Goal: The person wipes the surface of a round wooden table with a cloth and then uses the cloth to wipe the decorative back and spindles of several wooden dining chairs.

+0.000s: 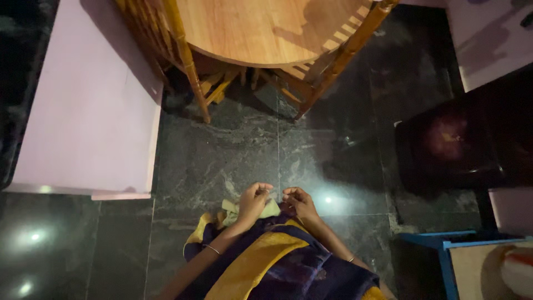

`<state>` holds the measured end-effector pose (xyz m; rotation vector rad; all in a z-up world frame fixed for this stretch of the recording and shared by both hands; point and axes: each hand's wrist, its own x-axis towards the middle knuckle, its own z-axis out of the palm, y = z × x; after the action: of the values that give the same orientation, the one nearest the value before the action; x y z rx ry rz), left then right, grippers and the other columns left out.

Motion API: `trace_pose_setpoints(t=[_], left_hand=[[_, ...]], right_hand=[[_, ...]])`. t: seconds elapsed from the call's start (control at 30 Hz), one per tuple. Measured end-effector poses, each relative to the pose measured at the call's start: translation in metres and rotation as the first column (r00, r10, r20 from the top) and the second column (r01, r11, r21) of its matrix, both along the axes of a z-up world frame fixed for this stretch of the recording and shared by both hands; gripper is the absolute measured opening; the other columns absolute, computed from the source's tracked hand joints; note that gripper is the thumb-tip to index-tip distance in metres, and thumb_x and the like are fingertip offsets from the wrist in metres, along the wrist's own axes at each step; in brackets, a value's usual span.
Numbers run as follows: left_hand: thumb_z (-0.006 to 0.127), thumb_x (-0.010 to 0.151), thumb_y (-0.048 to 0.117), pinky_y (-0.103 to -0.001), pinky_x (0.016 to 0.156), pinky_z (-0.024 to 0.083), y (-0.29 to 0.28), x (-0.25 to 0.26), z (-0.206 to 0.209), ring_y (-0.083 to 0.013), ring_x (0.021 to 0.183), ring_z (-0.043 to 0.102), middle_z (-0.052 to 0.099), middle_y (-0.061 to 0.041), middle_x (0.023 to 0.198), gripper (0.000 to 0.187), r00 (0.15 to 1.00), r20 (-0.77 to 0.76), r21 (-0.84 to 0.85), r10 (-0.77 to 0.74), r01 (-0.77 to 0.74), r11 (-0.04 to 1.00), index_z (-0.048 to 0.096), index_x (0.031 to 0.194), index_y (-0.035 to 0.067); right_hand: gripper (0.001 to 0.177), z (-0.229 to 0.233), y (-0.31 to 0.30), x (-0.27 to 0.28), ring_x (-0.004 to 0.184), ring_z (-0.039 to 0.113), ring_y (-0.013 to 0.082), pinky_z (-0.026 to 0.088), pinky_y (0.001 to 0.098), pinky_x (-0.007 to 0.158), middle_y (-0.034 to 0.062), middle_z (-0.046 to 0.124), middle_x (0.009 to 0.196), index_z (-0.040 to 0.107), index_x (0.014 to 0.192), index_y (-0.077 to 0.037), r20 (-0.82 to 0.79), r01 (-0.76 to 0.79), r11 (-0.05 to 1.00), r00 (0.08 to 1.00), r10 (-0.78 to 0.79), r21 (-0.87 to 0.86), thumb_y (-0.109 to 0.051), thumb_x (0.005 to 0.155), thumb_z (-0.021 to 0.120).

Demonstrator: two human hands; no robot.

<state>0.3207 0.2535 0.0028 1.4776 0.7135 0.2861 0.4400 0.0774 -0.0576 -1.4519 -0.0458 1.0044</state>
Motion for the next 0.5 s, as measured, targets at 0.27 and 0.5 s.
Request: trace_pose_setpoints(t=[0.27, 0.5], left_hand=[[0.064, 0.092, 0.011, -0.029, 0.064, 0.049, 0.057, 0.061, -0.015, -0.0116, 0.069, 0.061, 0.071, -0.002, 0.079, 0.017, 1.0, 0.003, -0.042, 0.002, -0.002, 0.999, 0.076, 0.103, 0.004], [0.064, 0.093, 0.012, -0.027, 0.067, 0.05, 0.099, 0.153, -0.024, -0.01, 0.072, 0.062, 0.07, -0.002, 0.081, 0.018, 1.0, 0.009, -0.114, 0.014, -0.013, 0.993, 0.075, 0.105, 0.004]], right_hand=[[0.02, 0.017, 0.036, 0.088, 0.087, 0.066, 0.0157, 0.053, 0.0313, 0.076, 0.0023, 0.07, 0.101, 0.066, 0.116, -0.009, 0.178, -0.026, 0.98, 0.982, 0.062, -0.196, -0.016, 0.098, 0.062], [0.019, 0.012, 0.104, 0.195, 0.081, 0.068, 0.0158, 0.053, 0.0314, 0.07, 0.0037, 0.073, 0.097, 0.068, 0.115, -0.008, 0.254, -0.139, 0.977, 0.951, 0.177, -0.16, -0.014, 0.098, 0.063]])
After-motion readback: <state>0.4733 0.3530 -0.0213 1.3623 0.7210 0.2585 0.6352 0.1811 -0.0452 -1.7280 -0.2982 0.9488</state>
